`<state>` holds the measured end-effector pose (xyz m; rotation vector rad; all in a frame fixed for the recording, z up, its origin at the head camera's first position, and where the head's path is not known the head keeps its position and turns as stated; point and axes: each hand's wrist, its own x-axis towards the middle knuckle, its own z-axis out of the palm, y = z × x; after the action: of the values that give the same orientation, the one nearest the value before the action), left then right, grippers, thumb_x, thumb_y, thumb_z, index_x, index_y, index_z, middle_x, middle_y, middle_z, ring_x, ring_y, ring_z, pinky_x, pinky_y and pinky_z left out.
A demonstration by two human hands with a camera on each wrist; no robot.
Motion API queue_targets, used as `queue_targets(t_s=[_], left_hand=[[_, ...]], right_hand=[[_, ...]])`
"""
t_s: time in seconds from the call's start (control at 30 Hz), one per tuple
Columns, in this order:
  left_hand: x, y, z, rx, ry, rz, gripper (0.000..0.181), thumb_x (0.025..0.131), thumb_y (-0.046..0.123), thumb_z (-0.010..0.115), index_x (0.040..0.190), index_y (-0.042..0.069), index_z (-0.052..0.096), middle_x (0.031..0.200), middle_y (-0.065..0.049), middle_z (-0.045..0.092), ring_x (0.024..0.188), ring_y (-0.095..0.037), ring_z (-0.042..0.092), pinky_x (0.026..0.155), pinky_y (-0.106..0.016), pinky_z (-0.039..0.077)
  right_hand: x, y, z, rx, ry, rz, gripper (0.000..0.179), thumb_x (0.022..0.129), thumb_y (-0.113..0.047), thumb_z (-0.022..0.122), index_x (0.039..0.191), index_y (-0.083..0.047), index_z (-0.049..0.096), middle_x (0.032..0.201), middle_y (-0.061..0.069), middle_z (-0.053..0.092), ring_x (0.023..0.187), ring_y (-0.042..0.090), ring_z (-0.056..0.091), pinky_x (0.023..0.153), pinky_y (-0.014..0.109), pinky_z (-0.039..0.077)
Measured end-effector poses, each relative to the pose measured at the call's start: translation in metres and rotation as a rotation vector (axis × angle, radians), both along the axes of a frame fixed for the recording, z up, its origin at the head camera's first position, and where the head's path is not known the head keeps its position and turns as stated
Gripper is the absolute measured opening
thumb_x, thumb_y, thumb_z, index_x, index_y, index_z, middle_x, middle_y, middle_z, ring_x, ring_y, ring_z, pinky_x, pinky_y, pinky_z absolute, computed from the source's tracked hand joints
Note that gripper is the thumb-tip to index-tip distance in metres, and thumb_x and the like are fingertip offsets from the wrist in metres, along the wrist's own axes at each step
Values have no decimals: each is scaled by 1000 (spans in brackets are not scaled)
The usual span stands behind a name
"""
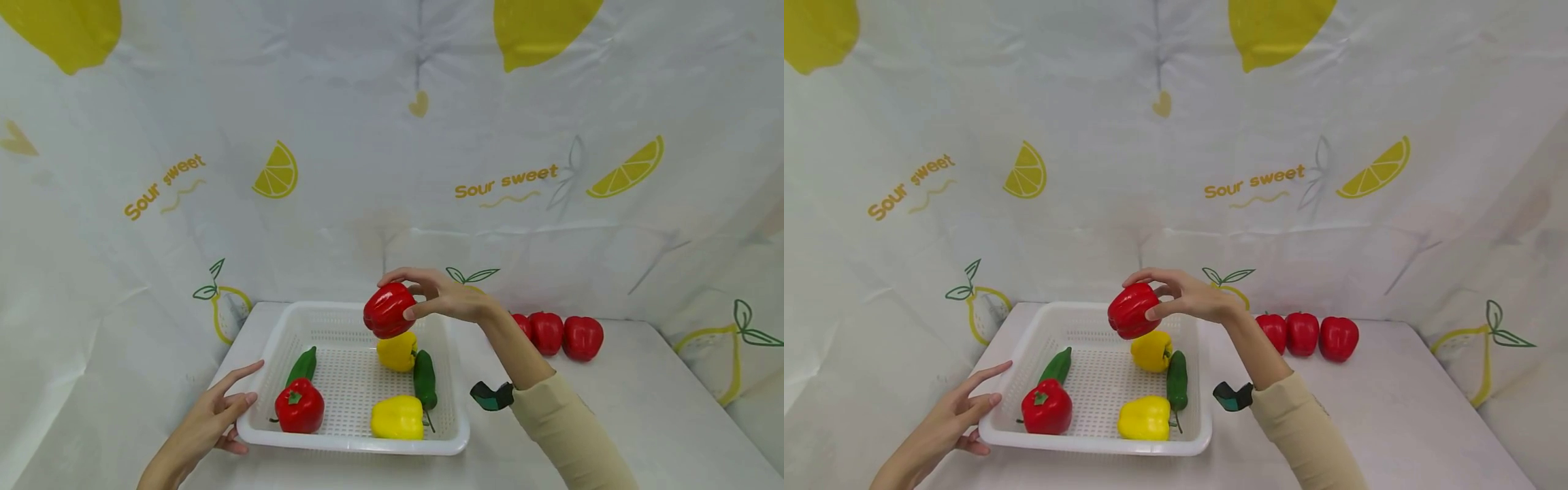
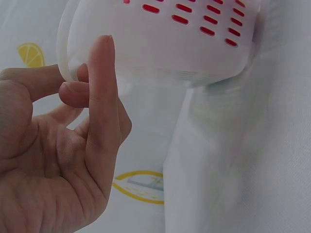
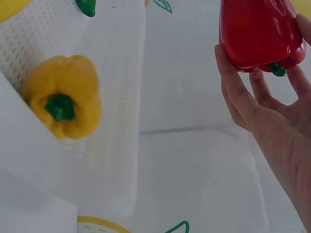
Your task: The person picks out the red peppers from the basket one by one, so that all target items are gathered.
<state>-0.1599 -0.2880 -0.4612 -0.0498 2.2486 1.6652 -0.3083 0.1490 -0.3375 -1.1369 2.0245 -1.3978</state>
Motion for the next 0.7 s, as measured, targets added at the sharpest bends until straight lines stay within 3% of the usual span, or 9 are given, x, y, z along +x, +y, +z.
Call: queue_targets(t_s=[0.27,0.5,0.7], left_hand=[[1,1,0,-5,0,2,75,112,38,60,174,20,22,96,-7,72,60,-17,62,72,-43,68],[1,0,0,-1,0,-1,76,111,38,61,174,19,21,97,-6,73,60,-16,63,74,-42,68],[-1,-1,0,4,-5,-6,74,112,36,60,173,19,23,86,-5,67,59,-15,62,72,-42,68]], right_hand=[[0,30,-7,-76,-81,18,58,96,-3,67,150,-16,52,150,6,60,132,30,64,104,42,63],[8,53,-11,-106,-96,13,62,98,3,63,153,-22,50,148,0,63,131,25,65,105,41,63],[12,73,-16,-174,-116,9,70,93,7,61,155,-25,48,150,-1,61,134,24,64,103,44,64]])
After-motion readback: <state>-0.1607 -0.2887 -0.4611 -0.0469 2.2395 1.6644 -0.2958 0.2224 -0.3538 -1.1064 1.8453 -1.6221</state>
